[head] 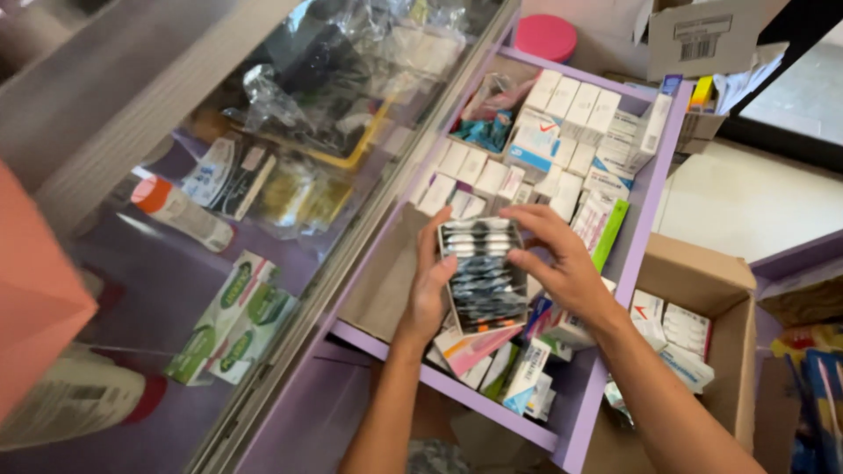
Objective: The person is organizing medicine boxes and blister packs. They pick up various small boxes from a cardboard box, open them to reveal blister packs, and place them into a purple drawer. The person also handles blister packs directly, moving them between the box and the drawer.
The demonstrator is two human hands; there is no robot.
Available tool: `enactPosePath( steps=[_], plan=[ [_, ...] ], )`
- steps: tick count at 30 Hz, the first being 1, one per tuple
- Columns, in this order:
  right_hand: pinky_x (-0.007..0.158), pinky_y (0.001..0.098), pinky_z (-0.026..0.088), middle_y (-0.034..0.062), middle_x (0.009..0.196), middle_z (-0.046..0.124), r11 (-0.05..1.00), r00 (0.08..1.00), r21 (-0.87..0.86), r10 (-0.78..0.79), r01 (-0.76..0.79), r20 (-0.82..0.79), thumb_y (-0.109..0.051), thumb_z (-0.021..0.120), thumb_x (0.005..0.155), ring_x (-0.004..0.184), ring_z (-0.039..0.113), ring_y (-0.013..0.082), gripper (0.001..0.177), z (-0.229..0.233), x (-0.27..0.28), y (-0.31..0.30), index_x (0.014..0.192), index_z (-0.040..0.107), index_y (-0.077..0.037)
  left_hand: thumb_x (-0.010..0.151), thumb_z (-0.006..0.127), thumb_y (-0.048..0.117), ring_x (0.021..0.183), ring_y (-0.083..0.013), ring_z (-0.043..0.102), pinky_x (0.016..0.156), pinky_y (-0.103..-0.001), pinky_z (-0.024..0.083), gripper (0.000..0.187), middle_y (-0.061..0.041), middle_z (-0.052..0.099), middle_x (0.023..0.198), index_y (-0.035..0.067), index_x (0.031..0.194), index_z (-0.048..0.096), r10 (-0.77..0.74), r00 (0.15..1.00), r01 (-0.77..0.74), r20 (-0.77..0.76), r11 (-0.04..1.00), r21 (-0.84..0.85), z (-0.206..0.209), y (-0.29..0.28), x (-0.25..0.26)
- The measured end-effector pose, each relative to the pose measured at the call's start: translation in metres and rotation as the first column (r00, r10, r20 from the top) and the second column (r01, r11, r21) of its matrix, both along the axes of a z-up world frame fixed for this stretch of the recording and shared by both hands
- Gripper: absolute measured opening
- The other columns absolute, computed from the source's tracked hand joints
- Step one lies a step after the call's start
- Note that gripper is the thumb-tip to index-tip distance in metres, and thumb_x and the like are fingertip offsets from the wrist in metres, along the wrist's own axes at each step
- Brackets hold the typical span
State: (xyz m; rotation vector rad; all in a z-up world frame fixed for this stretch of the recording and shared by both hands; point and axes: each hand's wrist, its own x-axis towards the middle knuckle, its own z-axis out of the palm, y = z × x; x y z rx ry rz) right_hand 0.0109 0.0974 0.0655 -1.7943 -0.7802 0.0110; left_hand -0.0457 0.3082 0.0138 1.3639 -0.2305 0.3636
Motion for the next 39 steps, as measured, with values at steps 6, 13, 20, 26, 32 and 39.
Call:
enactPosePath(
  steps=[6, 13, 20, 26, 32, 39],
  plan=[
    [0.088, 0.0267, 0.054, 0.0032, 0.123, 0.062, 0.981, 0.982, 0.081, -0.181, 0.177, 0.053, -0.008, 0.074, 0.093, 0.106, 0.061, 0.013, 0.044, -0.026, 0.004, -0.009, 0.133, 0.055, -0.007, 0.088, 0.06, 0.036, 0.164, -0.0292, 0.006, 0.131, -0.04, 0.004, 0.098, -0.014, 0.013, 0.174, 0.002, 0.168, 0.013, -0.174, 0.985, 0.175, -0.023, 0.979, 0.104, 0.003, 0.001, -0.002],
    [0.092, 0.0264, 0.052, 0.002, 0.122, 0.061, 0.978, 0.989, 0.171, -0.098, 0.117, -0.115, -0.006, 0.072, 0.096, 0.109, 0.062, 0.0106, 0.031, -0.035, 0.007, -0.019, 0.124, 0.06, -0.007, 0.088, 0.066, 0.03, 0.164, -0.0276, -0.002, 0.131, -0.04, 0.003, 0.102, -0.014, 0.002, 0.175, 0.003, 0.167, 0.007, -0.26, 0.965, 0.259, -0.045, 0.966, -0.021, 0.01, -0.002, -0.006],
    [0.093, 0.0269, 0.052, 0.0031, 0.128, 0.057, 0.974, 0.99, 0.222, -0.019, 0.05, -0.141, -0.004, 0.074, 0.094, 0.112, 0.058, 0.0112, 0.029, -0.024, 0.005, -0.017, 0.121, 0.061, -0.006, 0.093, 0.06, 0.019, 0.132, -0.0266, 0.046, 0.116, -0.036, 0.035, 0.07, -0.015, 0.047, 0.142, 0.007, 0.156, 0.033, -0.199, 0.968, 0.119, -0.154, 0.902, -0.415, 0.01, -0.027, -0.002],
    [0.089, 0.0262, 0.054, 0.0033, 0.126, 0.059, 0.992, 0.995, 0.103, -0.064, 0.071, -0.072, -0.004, 0.073, 0.092, 0.111, 0.06, 0.0113, 0.032, -0.019, 0.004, -0.015, 0.121, 0.062, -0.007, 0.088, 0.059, 0.015, 0.129, -0.0276, 0.049, 0.113, -0.038, 0.04, 0.071, -0.016, 0.048, 0.138, 0.009, 0.154, 0.034, -0.203, 0.972, 0.123, -0.119, 0.869, -0.479, 0.003, -0.026, 0.0],
    [0.084, 0.0237, 0.054, 0.0009, 0.114, 0.064, 0.982, 0.982, 0.099, -0.152, 0.163, -0.112, -0.001, 0.073, 0.094, 0.102, 0.062, 0.0091, 0.03, -0.03, 0.009, -0.014, 0.122, 0.064, -0.006, 0.079, 0.061, 0.013, 0.138, -0.0293, 0.044, 0.119, -0.039, 0.035, 0.089, -0.015, 0.041, 0.148, 0.014, 0.16, 0.024, -0.303, 0.947, 0.214, -0.103, 0.839, -0.501, 0.004, -0.027, -0.002],
    [0.082, 0.0236, 0.056, 0.001, 0.111, 0.065, 0.977, 0.981, 0.1, -0.178, 0.186, -0.079, 0.0, 0.072, 0.095, 0.1, 0.063, 0.009, 0.029, -0.026, 0.007, -0.012, 0.122, 0.065, -0.005, 0.075, 0.061, 0.011, 0.143, -0.0323, 0.04, 0.121, -0.042, 0.03, 0.101, -0.016, 0.038, 0.153, 0.018, 0.165, 0.014, -0.396, 0.914, 0.283, -0.091, 0.78, -0.558, 0.013, -0.025, -0.004]
  ],
)
